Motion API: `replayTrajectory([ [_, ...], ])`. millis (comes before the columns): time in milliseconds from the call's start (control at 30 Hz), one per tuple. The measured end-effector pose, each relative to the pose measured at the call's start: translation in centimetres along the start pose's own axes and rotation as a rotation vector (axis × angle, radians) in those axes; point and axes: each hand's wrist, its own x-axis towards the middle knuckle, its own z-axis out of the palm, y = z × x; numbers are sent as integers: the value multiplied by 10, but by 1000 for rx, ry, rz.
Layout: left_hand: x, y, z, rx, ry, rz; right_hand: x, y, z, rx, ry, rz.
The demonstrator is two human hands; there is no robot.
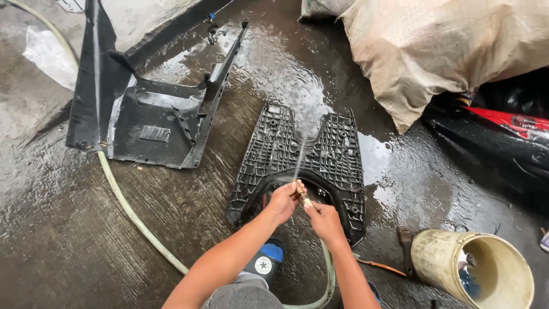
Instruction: The person rinses a black plastic car floor mat with a hose and then scrubs it with a brush. They hold the mat with one hand while scrubbing the textured surface with the other hand, focusing on cleaning the grooves.
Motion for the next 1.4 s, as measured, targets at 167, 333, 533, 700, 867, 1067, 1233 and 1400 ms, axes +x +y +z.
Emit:
replayTrajectory([
  [167,-16,10,5,-63,11,-11,14,16,5,125,-24,-98],
  [333,11,-14,-13,83,107,-54,28,33,6,73,-2,-93],
  [533,-9,3,7,102,-25,-23,26,30,2,309,-32,-179],
  [700,-6,15,4,145,-153,-23,40,42,3,388,-102,-261],
  [867,-2,103,-20,1264,157,245,42,33,-21,-324,-59,-266],
  [1067,-22,146,-57,1857,488,243,80,86,12,-1018,32,-622],
  [1233,-59,116,-21,2056,455,29,105,94,24,-1152,112,-726],
  [1400,-86,81,2,2234,208,1052,153,38,-62,-669,550,-768],
])
